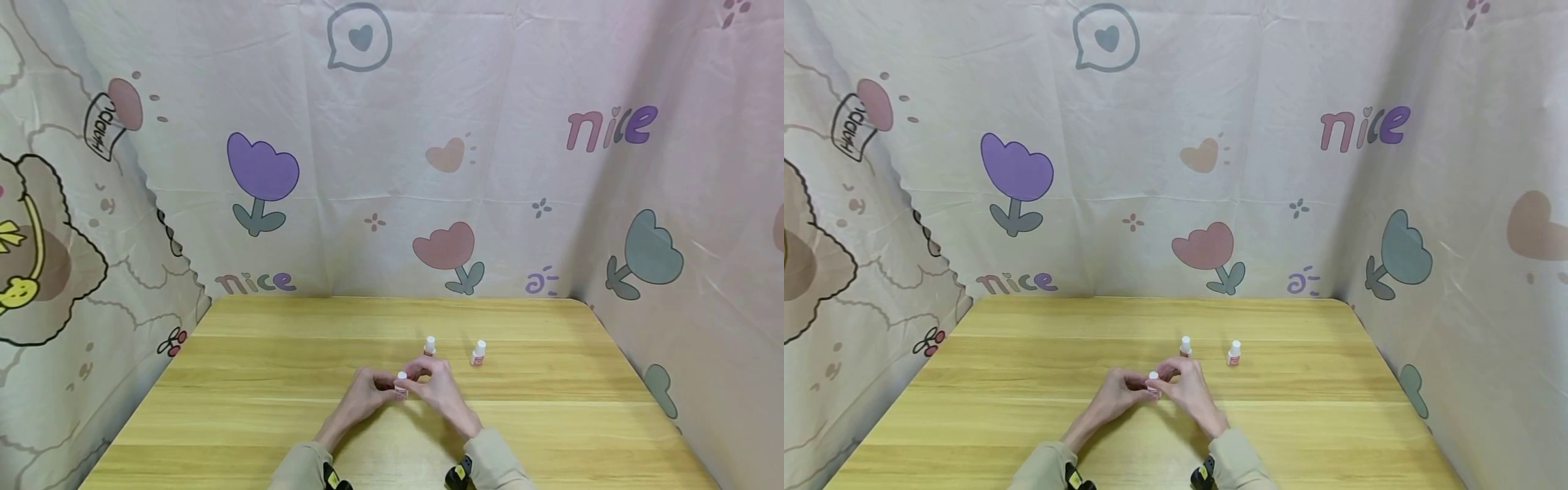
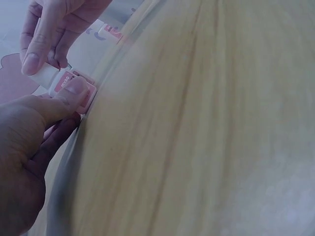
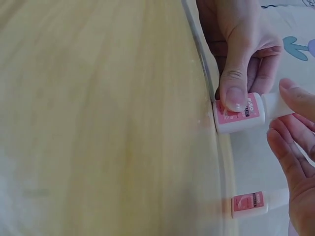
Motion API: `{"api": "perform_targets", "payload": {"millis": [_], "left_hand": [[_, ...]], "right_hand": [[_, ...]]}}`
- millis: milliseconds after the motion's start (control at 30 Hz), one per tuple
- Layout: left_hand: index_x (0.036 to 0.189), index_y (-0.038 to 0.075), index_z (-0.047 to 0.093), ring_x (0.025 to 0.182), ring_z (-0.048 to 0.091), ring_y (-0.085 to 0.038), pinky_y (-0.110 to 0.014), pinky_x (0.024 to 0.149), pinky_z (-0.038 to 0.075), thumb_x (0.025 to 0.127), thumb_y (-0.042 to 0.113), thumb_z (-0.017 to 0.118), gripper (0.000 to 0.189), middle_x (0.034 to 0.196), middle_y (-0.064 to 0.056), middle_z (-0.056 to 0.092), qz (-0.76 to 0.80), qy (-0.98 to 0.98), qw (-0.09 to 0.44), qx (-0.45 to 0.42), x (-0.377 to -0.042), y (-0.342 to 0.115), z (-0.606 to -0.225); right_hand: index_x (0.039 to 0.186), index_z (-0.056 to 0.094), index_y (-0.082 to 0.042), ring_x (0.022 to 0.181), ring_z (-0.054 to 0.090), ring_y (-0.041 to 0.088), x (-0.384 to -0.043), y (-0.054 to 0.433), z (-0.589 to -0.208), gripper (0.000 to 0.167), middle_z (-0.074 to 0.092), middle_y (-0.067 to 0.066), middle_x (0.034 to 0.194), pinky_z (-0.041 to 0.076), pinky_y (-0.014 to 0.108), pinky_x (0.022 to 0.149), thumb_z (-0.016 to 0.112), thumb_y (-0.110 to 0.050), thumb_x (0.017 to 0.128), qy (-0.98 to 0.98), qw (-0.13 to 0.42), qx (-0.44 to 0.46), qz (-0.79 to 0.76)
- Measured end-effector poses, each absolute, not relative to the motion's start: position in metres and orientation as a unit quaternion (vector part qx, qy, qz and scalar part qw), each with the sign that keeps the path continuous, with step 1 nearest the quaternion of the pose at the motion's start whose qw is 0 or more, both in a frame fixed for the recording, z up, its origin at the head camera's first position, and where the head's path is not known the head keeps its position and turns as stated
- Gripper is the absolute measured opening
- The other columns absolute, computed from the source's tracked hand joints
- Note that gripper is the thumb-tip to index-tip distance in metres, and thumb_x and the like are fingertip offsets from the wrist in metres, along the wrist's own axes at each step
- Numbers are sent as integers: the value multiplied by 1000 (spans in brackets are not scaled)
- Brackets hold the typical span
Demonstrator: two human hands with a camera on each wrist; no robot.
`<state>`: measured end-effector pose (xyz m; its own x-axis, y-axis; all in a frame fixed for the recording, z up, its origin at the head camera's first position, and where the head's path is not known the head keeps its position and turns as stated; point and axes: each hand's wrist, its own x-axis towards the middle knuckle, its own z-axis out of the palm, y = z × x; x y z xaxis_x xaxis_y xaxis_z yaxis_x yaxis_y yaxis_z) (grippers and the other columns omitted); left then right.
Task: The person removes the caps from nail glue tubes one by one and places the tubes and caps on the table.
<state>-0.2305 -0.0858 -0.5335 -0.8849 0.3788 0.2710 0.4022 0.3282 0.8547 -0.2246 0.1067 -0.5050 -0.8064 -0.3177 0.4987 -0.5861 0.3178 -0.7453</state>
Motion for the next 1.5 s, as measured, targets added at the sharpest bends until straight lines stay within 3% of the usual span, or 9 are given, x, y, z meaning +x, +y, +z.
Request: {"api": "perform_targets", "payload": {"millis": [233, 467, 600, 833, 1167, 1333, 1500], "left_hand": [[93, 10, 81, 77, 70, 0, -18, 72, 55, 82, 15, 83, 13, 87, -5, 80, -528, -815, 12, -240, -231, -86, -534], [94, 10, 81, 80, 73, -6, -19, 73, 56, 81, 14, 83, 13, 89, -6, 80, -537, -807, 13, -244, -231, -87, -536], [93, 11, 81, 78, 73, -8, -19, 72, 56, 81, 14, 84, 13, 88, -6, 80, -543, -803, 13, -245, -231, -87, -536], [92, 11, 81, 75, 71, -4, -18, 70, 55, 81, 13, 84, 11, 86, -6, 80, -540, -806, 15, -243, -231, -87, -536], [92, 12, 81, 73, 67, 1, -17, 68, 53, 81, 15, 84, 12, 86, -5, 80, -533, -810, 24, -244, -231, -87, -535], [91, 13, 81, 73, 67, 0, -18, 67, 53, 80, 15, 84, 12, 86, -4, 80, -535, -808, 26, -246, -231, -87, -536], [92, 12, 81, 73, 68, -2, -18, 68, 54, 80, 14, 84, 13, 86, -5, 80, -539, -805, 23, -246, -231, -87, -536]], "right_hand": [[87, 76, -5, 71, 68, 9, -226, 106, -507, 12, 76, 9, 81, 59, 26, 69, 83, -3, 78, -799, 148, 306, 495], [92, 77, -3, 74, 71, 16, -226, 108, -509, 13, 76, 12, 84, 62, 34, 75, 82, -2, 80, -795, 132, 310, 504], [91, 74, -4, 75, 71, 14, -225, 107, -509, 15, 76, 12, 86, 62, 37, 75, 83, -5, 79, -792, 111, 288, 527], [88, 73, -7, 74, 68, 7, -224, 105, -507, 15, 75, 9, 84, 61, 30, 73, 84, -6, 78, -799, 108, 261, 531], [93, 75, 0, 81, 72, 23, -225, 106, -510, 13, 75, 17, 92, 61, 45, 84, 80, 1, 81, -786, 86, 277, 545], [92, 71, 6, 79, 71, 31, -221, 105, -502, 14, 74, 22, 89, 61, 48, 80, 79, 5, 80, -797, 88, 264, 537], [90, 70, 7, 73, 70, 27, -210, 103, -481, 15, 73, 21, 83, 61, 40, 73, 80, 5, 79, -801, 89, 254, 535]]}}
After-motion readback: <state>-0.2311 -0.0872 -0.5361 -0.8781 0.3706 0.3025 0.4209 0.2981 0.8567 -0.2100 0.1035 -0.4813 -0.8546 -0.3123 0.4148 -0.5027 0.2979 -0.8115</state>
